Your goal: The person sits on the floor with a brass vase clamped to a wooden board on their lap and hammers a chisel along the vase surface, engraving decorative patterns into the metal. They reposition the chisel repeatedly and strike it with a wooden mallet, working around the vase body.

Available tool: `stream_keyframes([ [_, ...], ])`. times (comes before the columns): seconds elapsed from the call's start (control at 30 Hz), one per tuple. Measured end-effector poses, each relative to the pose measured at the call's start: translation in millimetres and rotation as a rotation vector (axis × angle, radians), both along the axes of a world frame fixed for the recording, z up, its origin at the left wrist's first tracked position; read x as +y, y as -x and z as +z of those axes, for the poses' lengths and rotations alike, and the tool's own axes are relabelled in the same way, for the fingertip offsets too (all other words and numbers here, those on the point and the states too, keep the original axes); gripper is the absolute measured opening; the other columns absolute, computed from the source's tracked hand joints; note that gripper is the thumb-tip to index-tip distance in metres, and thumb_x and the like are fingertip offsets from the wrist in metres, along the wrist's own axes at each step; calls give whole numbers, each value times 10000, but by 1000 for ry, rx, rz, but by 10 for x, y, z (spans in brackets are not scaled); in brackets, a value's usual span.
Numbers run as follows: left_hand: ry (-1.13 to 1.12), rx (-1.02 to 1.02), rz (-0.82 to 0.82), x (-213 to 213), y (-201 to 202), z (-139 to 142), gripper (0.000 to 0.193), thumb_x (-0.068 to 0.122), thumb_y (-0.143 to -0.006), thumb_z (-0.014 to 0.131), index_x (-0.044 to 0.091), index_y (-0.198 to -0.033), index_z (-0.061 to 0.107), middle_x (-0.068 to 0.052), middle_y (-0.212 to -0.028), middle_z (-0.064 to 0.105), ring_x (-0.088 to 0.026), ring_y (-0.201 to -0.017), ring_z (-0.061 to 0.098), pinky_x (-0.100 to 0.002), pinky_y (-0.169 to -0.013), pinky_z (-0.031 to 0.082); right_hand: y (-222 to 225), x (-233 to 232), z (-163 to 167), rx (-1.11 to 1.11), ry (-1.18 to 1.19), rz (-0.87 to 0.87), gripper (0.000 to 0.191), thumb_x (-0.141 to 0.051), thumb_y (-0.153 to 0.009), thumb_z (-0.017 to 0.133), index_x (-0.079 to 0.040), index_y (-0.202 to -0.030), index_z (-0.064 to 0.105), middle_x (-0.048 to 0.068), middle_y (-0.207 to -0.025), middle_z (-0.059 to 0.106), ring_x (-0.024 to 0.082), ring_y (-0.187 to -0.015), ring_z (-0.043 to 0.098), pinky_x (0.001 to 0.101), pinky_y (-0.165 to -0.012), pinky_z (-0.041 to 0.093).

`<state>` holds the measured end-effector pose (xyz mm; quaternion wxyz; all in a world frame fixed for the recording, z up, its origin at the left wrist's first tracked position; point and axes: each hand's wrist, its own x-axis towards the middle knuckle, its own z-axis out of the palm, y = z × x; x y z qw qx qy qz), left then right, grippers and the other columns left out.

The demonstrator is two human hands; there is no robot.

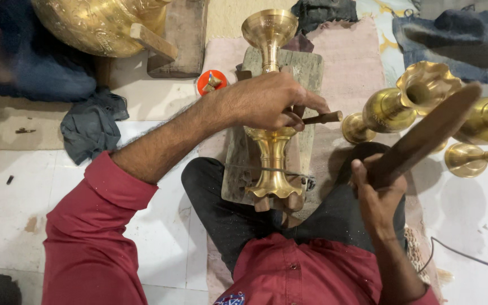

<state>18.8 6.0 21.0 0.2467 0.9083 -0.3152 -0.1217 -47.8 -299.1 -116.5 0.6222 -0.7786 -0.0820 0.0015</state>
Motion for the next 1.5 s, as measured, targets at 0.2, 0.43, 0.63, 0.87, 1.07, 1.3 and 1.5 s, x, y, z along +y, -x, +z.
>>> stream_keyframes([
  [0.2, 137, -102, -9, -11, 33, -74, 497, 161, -820, 829, 168, -1296, 688, -77, -1031, 799, -164, -731, 781, -370, -728, 645, -130, 29, 305, -151, 175, -38, 359, -79, -977, 711, -4, -1295, 561, 61, -926, 666, 129, -760, 608, 277, -682, 523],
  [0.43, 171, -146, 45, 55, 84, -52, 438, 123, -857, 823, 141, -1277, 698, -84, -955, 812, -178, -803, 788, -385, -769, 647, -225, -12, 418, -89, 186, 1, 212, -152, -1044, 776, -2, -1085, 631, 110, -852, 662, 159, -721, 631, 331, -677, 512],
  [0.63, 246, -174, 64, 120, 167, -98, 494, 97, -846, 802, 132, -1323, 681, -111, -1024, 806, -201, -862, 796, -392, -844, 651, -290, -82, 436, -239, 508, 46, 292, -146, -989, 773, -13, -1203, 626, 115, -878, 685, 171, -738, 635, 332, -661, 521],
  [0.87, 221, -138, 114, 172, 213, -110, 462, 146, -885, 804, 144, -1331, 679, -111, -1029, 803, -194, -899, 802, -386, -874, 652, -200, -48, 367, -129, 772, 53, 258, -179, -974, 783, -17, -1126, 652, 171, -856, 706, 245, -724, 671, 416, -655, 522],
  [1.07, 213, -109, 86, 196, 201, -69, 484, 151, -889, 793, 199, -1356, 675, -76, -1072, 800, -187, -880, 798, -376, -842, 654, -239, -23, 321, -102, 1039, 190, 314, -207, -891, 775, -54, -1142, 665, 182, -808, 731, 351, -750, 685, 489, -664, 518],
  [1.3, 273, -140, 46, 183, 197, -96, 475, 162, -864, 825, 191, -1318, 690, -72, -1183, 777, -181, -924, 790, -363, -832, 650, -237, -111, 284, -136, 280, 52, 210, -193, -1018, 752, -31, -1103, 647, 109, -832, 671, 186, -709, 634, 363, -645, 523],
  [1.5, 246, -103, 80, 205, 227, -78, 478, 108, -895, 786, 160, -1356, 670, -87, -1074, 803, -183, -899, 799, -360, -858, 651, -335, -90, 402, -346, 556, -35, 217, -133, -1022, 813, -8, -1071, 642, 121, -844, 670, 169, -747, 631, 350, -668, 502],
])
